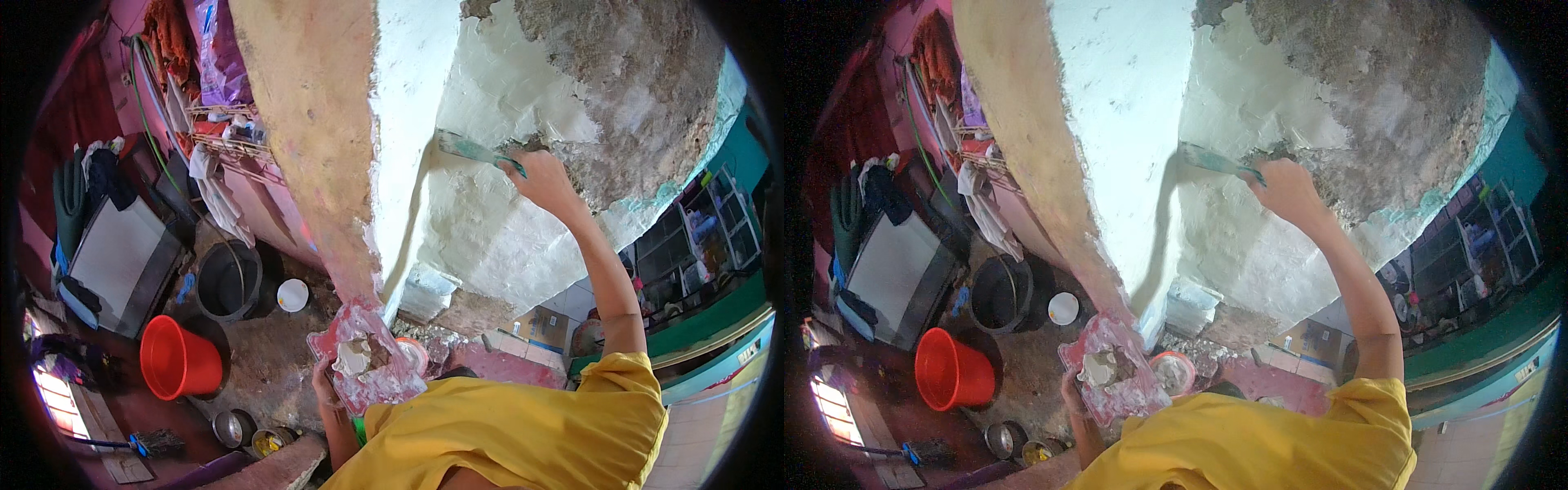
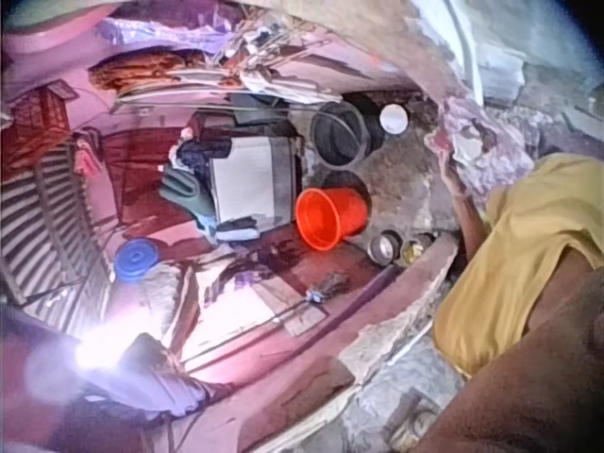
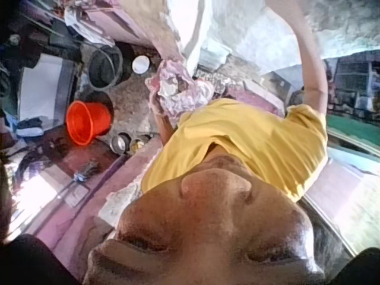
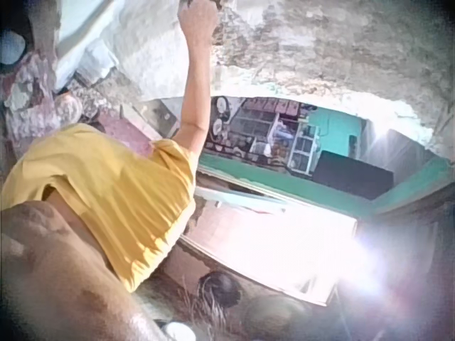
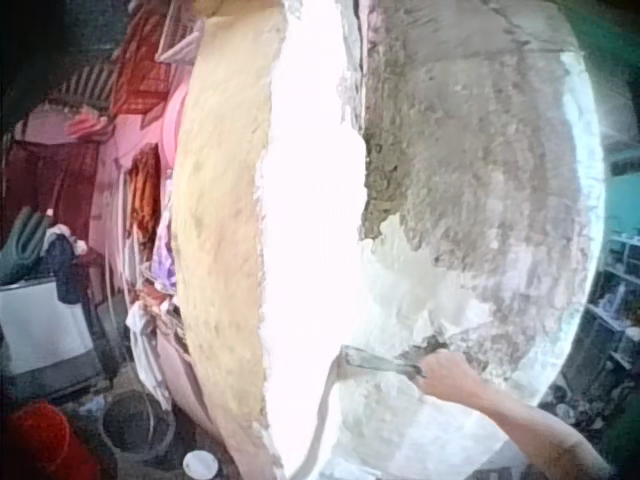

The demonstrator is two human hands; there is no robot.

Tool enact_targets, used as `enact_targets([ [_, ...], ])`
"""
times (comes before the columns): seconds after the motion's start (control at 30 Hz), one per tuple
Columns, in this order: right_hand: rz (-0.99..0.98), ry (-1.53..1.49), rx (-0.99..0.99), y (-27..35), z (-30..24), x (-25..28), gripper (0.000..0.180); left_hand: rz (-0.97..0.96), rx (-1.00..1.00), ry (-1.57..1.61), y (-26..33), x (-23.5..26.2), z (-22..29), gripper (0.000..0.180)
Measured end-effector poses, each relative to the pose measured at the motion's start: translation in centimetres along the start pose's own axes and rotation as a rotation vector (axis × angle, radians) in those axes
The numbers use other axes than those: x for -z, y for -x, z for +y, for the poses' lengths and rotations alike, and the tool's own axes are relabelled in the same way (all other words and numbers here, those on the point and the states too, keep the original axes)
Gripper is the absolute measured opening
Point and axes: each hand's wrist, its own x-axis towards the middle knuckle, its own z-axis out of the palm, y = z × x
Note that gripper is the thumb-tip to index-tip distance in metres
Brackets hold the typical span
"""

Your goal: The person applies plaster to a wall with a putty knife.

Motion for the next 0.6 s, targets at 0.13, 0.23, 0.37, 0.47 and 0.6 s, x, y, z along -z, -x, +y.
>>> enact_targets([
  [0.13, -0.004, 0.052, -0.07, 0.1, 0.7, 0.9, 0.028, 0.019, 0.007, -0.007, -0.1, 0.6, -0.4, 0.026],
  [0.23, -0.011, 0.106, -0.157, 1.9, 1.6, 3.5, 0.029, 0.07, -0.032, -0.008, 0.4, -0.1, -0.7, 0.026],
  [0.37, 0.083, 0.085, -0.077, 4.5, 1.0, 5.1, 0.029, 0.11, -0.047, -0.11, 0.0, 2.1, -1.4, 0.028],
  [0.47, -0.002, -0.002, -0.04, 4.0, -0.6, 2.7, 0.029, 0.101, -0.078, -0.02, 1.3, -2.2, 0.0, 0.027],
  [0.6, -0.064, -0.009, -0.04, 2.0, -0.1, -1.3, 0.029, 0.066, -0.047, -0.029, 0.2, -0.5, -0.4, 0.027],
])
